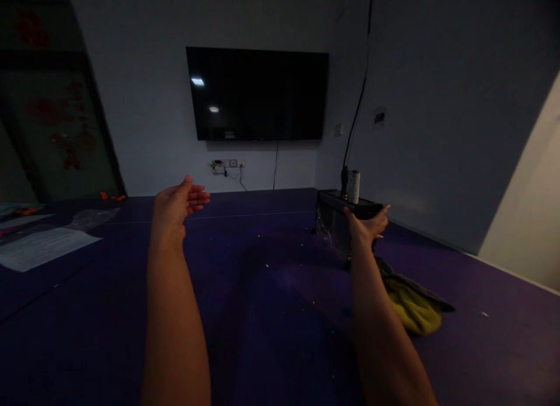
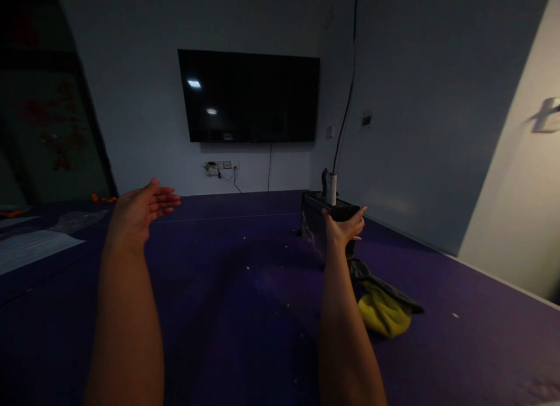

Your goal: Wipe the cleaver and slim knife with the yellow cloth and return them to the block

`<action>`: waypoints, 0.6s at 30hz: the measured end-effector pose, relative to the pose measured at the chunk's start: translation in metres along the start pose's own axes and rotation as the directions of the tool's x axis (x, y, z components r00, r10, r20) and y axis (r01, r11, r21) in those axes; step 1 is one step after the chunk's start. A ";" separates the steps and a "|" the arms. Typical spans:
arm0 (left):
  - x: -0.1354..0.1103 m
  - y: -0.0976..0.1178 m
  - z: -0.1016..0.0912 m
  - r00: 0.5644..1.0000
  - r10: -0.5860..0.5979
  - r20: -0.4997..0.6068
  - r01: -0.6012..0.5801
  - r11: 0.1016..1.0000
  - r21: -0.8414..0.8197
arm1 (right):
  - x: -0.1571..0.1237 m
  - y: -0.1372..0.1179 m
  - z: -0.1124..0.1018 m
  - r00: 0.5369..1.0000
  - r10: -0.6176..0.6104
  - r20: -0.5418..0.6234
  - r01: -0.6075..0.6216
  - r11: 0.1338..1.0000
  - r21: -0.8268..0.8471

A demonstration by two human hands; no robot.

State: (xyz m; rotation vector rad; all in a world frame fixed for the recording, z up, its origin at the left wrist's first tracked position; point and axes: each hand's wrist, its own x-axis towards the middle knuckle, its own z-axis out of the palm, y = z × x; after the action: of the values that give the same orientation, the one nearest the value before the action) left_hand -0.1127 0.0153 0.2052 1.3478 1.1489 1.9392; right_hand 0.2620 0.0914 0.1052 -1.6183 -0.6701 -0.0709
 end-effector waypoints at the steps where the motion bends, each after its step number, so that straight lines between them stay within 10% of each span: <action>1: 0.000 0.000 0.000 1.000 -0.001 -0.003 0.001 1.000 0.001 | 0.000 0.000 0.000 1.000 0.002 -0.009 -0.002 1.000 0.000; 9: -0.001 -0.002 0.004 1.000 0.002 0.007 -0.002 1.000 0.012 | 0.003 -0.006 0.009 0.995 0.004 -0.099 0.031 0.937 0.347; 13: -0.001 -0.004 0.010 0.999 -0.001 0.037 0.000 1.000 0.022 | 0.000 -0.028 0.021 0.985 -0.144 -0.092 0.166 0.681 0.713; 18: 0.005 -0.013 0.016 0.997 0.052 0.050 -0.056 0.996 0.070 | -0.022 -0.068 0.017 0.969 -0.234 0.073 0.054 0.497 0.866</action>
State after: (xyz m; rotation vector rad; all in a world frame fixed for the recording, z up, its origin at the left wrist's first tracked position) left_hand -0.1001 0.0314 0.1994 1.4694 1.1799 1.9085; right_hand 0.2073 0.0992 0.1529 -0.5686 -0.8062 0.2703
